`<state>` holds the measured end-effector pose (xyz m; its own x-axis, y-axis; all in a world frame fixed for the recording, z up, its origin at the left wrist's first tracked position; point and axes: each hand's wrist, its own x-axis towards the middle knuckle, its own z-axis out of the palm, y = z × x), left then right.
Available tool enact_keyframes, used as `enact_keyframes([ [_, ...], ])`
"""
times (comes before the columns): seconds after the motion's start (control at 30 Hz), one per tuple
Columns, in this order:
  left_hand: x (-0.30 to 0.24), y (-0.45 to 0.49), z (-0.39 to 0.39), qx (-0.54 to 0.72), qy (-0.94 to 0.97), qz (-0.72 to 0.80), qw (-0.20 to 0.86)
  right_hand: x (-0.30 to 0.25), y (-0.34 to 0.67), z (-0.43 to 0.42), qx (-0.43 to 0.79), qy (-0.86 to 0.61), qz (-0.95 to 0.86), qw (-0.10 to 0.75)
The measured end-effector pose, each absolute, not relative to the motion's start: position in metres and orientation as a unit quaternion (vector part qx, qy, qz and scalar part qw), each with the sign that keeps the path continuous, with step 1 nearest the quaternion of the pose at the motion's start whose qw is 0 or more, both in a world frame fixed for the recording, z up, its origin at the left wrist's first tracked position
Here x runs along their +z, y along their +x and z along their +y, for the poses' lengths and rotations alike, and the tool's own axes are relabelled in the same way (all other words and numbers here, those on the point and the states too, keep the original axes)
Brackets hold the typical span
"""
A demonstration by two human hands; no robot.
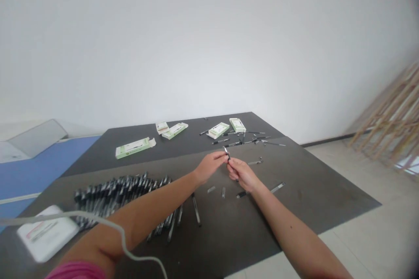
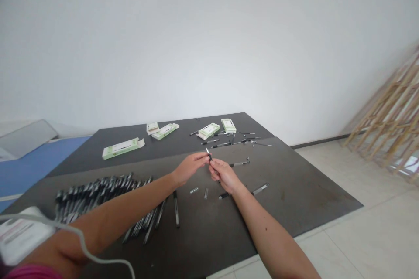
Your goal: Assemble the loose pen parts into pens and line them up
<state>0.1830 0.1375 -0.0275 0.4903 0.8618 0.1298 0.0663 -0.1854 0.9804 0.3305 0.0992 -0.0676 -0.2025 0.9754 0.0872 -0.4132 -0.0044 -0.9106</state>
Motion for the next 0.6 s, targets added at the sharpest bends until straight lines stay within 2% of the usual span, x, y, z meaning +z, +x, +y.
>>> enact_keyframes([
  [0.2,0.002,0.123,0.091,0.475,0.604,0.391,0.507,-0.046,0.297,0.081,0.594,-0.325,-0.567,0.469],
  [0.3,0.014,0.074,0.07,0.592,0.493,0.395,0.5,-0.039,0.296,0.096,0.494,-0.399,-0.617,0.465],
  [0.43,0.0,0.019,0.051,0.69,0.368,0.398,0.481,-0.029,0.31,0.163,0.353,-0.506,-0.647,0.449],
  [0.6,-0.036,-0.004,0.047,0.715,0.254,0.427,0.491,-0.014,0.323,0.283,0.216,-0.606,-0.665,0.379],
])
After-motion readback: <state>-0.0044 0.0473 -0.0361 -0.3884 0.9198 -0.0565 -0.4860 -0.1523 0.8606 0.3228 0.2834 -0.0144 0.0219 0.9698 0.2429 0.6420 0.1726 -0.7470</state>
